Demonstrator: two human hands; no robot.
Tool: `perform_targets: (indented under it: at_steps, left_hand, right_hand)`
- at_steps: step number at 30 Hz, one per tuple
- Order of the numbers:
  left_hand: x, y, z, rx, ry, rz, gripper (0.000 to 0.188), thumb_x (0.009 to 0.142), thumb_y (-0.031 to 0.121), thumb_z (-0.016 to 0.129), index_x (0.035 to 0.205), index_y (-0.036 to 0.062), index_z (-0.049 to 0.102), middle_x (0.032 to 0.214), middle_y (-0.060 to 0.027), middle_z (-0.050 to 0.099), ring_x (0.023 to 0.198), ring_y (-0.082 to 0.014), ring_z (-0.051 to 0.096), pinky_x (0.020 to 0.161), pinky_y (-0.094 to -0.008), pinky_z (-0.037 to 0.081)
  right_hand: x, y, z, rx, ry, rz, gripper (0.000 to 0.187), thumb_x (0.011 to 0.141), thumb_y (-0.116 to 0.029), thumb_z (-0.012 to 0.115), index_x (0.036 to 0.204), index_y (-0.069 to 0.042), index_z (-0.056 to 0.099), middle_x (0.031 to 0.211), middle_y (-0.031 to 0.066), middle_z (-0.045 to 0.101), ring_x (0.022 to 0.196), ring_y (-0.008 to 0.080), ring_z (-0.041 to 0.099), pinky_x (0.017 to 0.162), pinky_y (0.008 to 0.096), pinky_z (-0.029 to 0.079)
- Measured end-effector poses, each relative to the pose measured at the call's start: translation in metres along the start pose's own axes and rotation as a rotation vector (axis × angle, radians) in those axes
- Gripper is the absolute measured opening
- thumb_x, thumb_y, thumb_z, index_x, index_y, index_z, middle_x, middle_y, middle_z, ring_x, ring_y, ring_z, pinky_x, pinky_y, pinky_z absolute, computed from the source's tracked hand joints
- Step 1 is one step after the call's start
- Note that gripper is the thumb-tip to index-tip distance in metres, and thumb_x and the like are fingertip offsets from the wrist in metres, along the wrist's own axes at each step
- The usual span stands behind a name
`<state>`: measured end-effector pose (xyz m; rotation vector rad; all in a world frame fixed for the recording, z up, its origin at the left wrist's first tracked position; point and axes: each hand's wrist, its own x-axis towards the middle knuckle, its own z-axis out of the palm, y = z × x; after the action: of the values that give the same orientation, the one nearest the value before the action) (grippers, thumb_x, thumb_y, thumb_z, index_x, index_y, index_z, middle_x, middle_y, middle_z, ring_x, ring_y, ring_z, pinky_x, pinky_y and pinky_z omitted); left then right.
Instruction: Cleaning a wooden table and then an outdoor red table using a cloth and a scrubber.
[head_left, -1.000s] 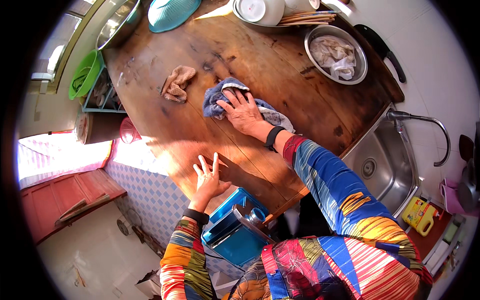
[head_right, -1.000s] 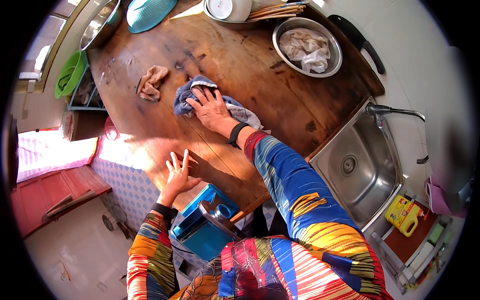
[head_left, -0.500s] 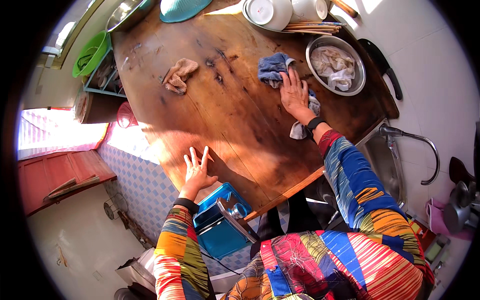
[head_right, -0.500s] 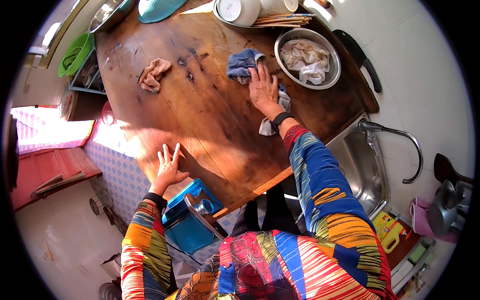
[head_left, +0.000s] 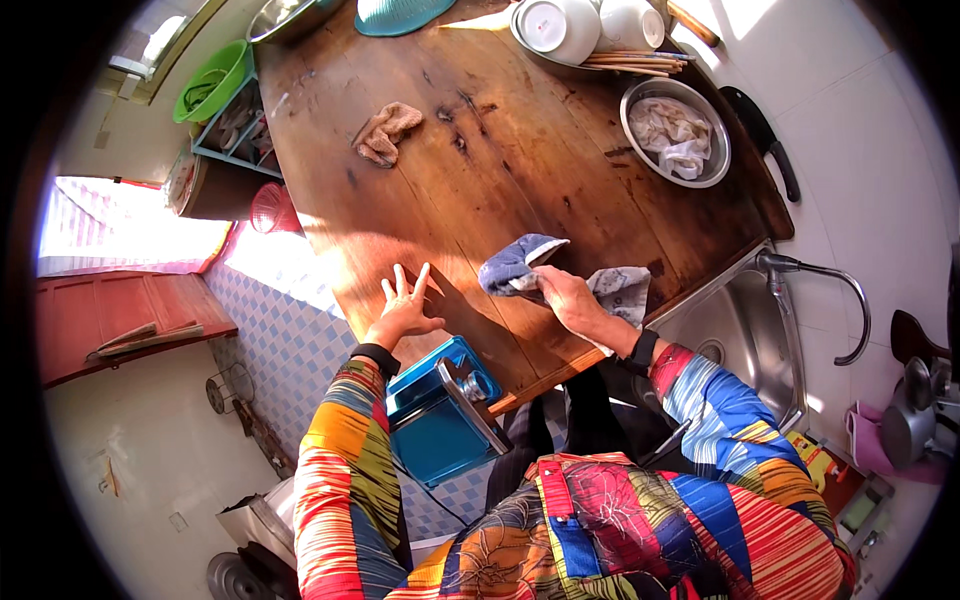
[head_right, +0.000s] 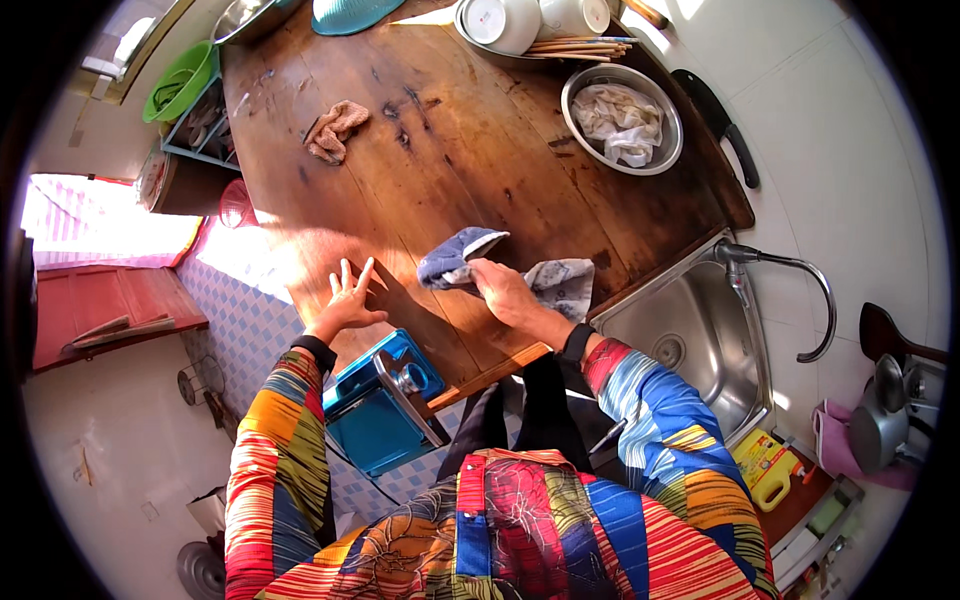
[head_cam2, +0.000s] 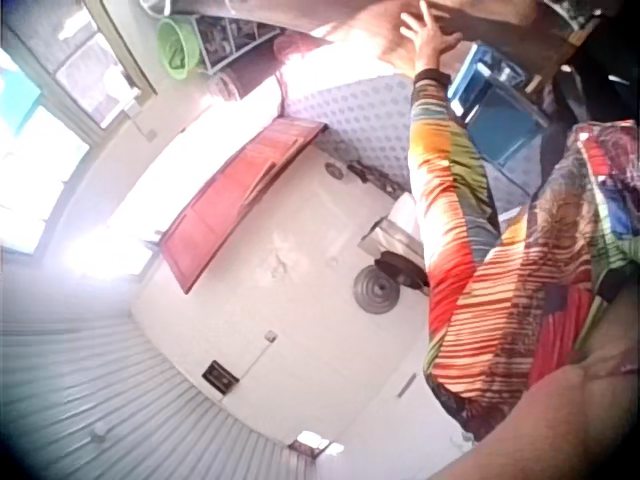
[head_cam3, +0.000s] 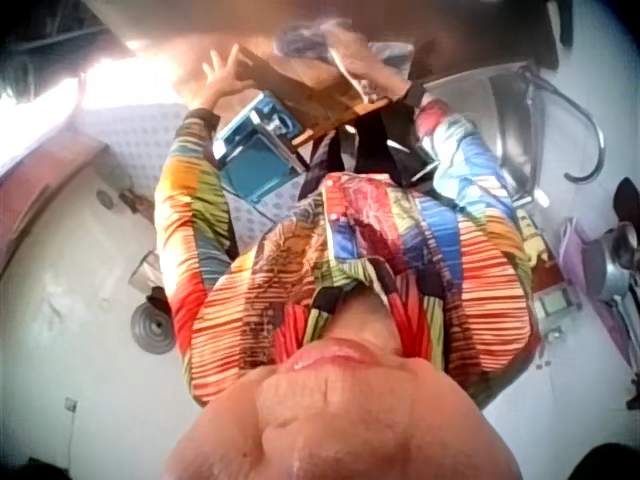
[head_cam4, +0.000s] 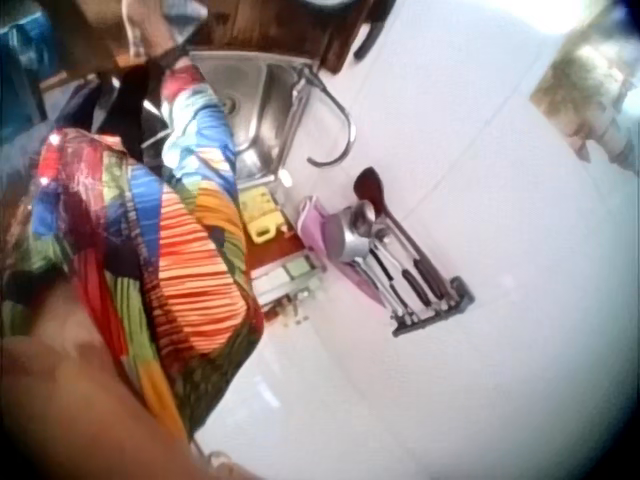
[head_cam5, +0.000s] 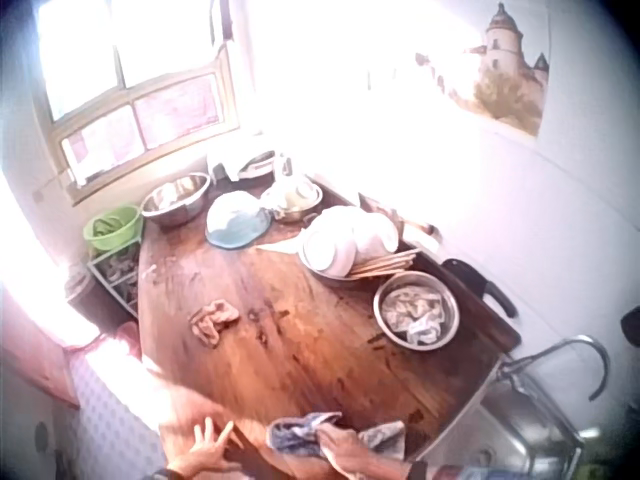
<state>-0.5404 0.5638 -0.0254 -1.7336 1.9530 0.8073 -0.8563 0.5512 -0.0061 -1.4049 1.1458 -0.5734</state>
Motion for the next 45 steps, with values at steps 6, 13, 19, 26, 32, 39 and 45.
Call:
perform_targets:
  at_steps: [6, 13, 19, 26, 32, 39, 45]
  left_hand:
    - [0.015, 0.009, 0.002, -0.011, 0.045, 0.052, 0.109, 0.064, 0.047, 0.072, 0.145, 0.0147, 0.007, 0.137, -0.0442, 0.003, 0.128, -0.0596, 0.000, 0.106, -0.0593, 0.006]
    - [0.002, 0.004, 0.007, -0.041, 0.087, 0.048, 0.105, 0.065, 0.048, 0.067, 0.144, 0.0097, 0.009, 0.134, -0.0466, 0.009, 0.132, -0.0535, 0.003, 0.105, -0.0610, 0.004]
    - [-0.002, 0.001, 0.010, -0.131, 0.126, 0.032, 0.098, 0.068, 0.047, 0.064, 0.143, 0.0078, 0.015, 0.134, -0.0468, 0.008, 0.131, -0.0537, 0.002, 0.104, -0.0621, 0.001]
    - [0.005, -0.051, -0.037, -0.760, 0.459, -0.441, 0.043, 0.075, 0.013, 0.062, 0.112, -0.0036, 0.050, 0.089, -0.0117, 0.066, 0.078, -0.0169, 0.062, 0.070, -0.0285, 0.049]
    - [0.008, -0.031, -0.054, -0.617, 0.653, -0.310, 0.027, 0.084, 0.016, 0.056, 0.105, -0.0003, 0.058, 0.091, -0.0102, 0.064, 0.083, -0.0176, 0.063, 0.070, -0.0277, 0.050]
    - [0.004, 0.038, -0.081, -1.117, 0.360, -0.092, 0.023, 0.089, 0.013, 0.053, 0.109, 0.0019, 0.055, 0.099, -0.0055, 0.062, 0.087, -0.0124, 0.061, 0.070, -0.0234, 0.049]
    - [-0.008, 0.112, -0.097, -1.217, 0.262, 0.021, 0.024, 0.090, 0.013, 0.053, 0.111, 0.0012, 0.055, 0.101, -0.0077, 0.061, 0.087, -0.0139, 0.061, 0.071, -0.0247, 0.050]
  right_hand:
    - [0.057, 0.010, -0.098, -0.473, 0.477, -0.159, 0.044, 0.090, -0.034, 0.050, 0.122, -0.004, 0.046, 0.113, 0.0203, 0.055, 0.105, 0.0364, 0.052, 0.089, 0.0388, 0.041]
    - [0.076, 0.040, 0.009, -0.871, 0.423, -0.098, 0.074, 0.076, -0.060, 0.056, 0.134, -0.018, 0.038, 0.142, 0.0164, 0.027, 0.130, 0.0423, 0.019, 0.100, 0.0534, 0.021]
    - [0.161, 0.017, 0.052, -0.927, 0.412, -0.263, 0.078, 0.069, -0.048, 0.068, 0.133, -0.013, 0.039, 0.143, 0.0185, 0.025, 0.130, 0.0431, 0.019, 0.097, 0.0509, 0.022]
    - [0.154, 0.024, 0.155, -0.781, -0.028, -1.019, 0.041, 0.076, -0.033, 0.058, 0.114, -0.016, 0.057, 0.131, 0.0120, 0.044, 0.123, 0.0358, 0.038, 0.094, 0.0477, 0.034]
    - [0.096, 0.039, 0.082, -0.665, 0.008, -1.028, 0.021, 0.080, -0.021, 0.051, 0.097, -0.018, 0.064, 0.113, 0.0040, 0.058, 0.106, 0.0239, 0.052, 0.082, 0.0398, 0.044]
    - [0.216, 0.035, -0.099, -1.031, 0.630, -0.395, 0.037, 0.079, -0.019, 0.056, 0.116, -0.015, 0.051, 0.128, 0.0075, 0.046, 0.119, 0.0261, 0.041, 0.088, 0.0445, 0.036]
    - [0.237, 0.054, -0.149, -0.897, 0.765, -0.265, 0.046, 0.076, -0.021, 0.061, 0.120, -0.016, 0.047, 0.129, 0.0097, 0.042, 0.122, 0.0288, 0.036, 0.092, 0.0485, 0.031]
